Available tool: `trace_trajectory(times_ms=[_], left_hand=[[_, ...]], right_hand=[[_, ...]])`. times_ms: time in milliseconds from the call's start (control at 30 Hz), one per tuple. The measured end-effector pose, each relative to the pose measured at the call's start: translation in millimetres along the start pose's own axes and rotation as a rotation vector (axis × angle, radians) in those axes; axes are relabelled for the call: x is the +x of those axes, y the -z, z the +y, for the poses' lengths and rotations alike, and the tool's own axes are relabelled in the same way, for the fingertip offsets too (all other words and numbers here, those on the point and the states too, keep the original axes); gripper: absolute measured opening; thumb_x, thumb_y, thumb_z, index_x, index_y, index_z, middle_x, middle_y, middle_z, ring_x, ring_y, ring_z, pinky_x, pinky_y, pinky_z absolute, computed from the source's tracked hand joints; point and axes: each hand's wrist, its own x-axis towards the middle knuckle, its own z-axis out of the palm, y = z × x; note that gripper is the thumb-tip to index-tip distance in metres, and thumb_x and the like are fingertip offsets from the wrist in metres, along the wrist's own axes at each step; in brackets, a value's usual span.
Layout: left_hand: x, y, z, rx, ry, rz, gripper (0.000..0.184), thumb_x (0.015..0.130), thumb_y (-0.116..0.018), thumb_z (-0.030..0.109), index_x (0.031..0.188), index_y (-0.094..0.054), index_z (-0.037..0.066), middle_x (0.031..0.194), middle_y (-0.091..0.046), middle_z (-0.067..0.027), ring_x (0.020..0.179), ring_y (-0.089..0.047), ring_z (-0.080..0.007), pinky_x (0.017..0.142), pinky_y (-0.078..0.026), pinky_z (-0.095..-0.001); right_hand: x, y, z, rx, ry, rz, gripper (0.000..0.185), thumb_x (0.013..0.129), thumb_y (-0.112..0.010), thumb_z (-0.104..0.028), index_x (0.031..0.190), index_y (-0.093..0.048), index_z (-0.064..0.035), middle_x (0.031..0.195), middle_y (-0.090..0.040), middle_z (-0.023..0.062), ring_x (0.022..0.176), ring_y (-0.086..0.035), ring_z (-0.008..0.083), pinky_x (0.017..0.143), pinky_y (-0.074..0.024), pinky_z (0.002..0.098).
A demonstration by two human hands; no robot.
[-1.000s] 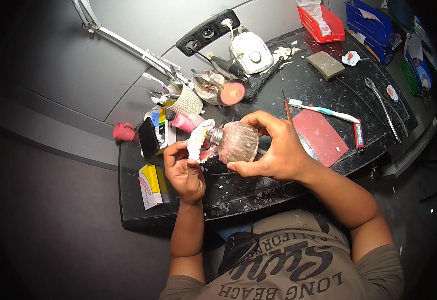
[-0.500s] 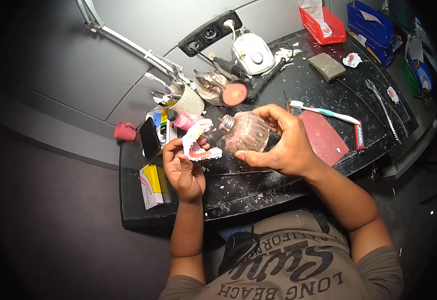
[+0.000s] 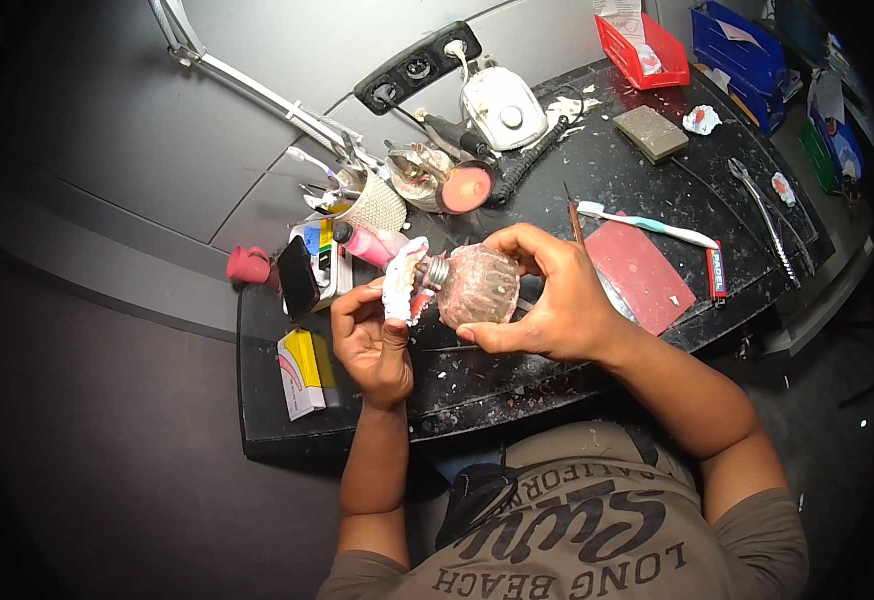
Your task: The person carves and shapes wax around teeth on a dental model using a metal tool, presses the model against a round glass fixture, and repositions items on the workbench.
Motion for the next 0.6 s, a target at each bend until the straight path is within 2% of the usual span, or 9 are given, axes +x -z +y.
trace_trajectory(times_ms=[467, 533, 600], left_hand=[[-0.4, 0.2, -0.6, -0.015, 0.001, -0.007, 0.042, 0.098, -0.073, 0.011, 0.129, -0.049, -0.003, 0.133, -0.059, -0.0198, 0.122, -0.062, -0.0238, 0.106, -0.051, -0.0378], [0.0, 1.4, -2.5, 0.053, -0.018, 0.021, 0.044, 0.098, -0.074, 0.015, 0.129, -0.049, -0.003, 0.127, -0.061, -0.0200, 0.115, -0.066, -0.0282, 0.099, -0.059, -0.0448], [1.5, 4.6, -4.0, 0.039, -0.012, 0.029, 0.044, 0.099, -0.073, 0.018, 0.129, -0.048, -0.003, 0.126, -0.062, -0.0207, 0.114, -0.066, -0.0293, 0.100, -0.058, -0.0456]], right_hand=[[-0.2, 1.3, 1.2, -0.022, -0.003, 0.006, 0.064, 0.066, -0.098, -0.024, 0.115, -0.065, 0.0016, 0.103, -0.072, 0.0076, 0.096, -0.068, 0.0119, 0.091, -0.0537, 0.0293], [0.2, 1.8, -0.1, -0.001, -0.023, 0.015, 0.064, 0.066, -0.098, -0.023, 0.115, -0.066, 0.0017, 0.103, -0.072, 0.0072, 0.097, -0.068, 0.0113, 0.091, -0.0536, 0.0294], [1.0, 2.6, 0.1, 0.027, -0.034, 0.024, 0.063, 0.066, -0.097, -0.021, 0.116, -0.065, 0.0021, 0.104, -0.072, 0.0072, 0.098, -0.068, 0.0112, 0.092, -0.0534, 0.0293]])
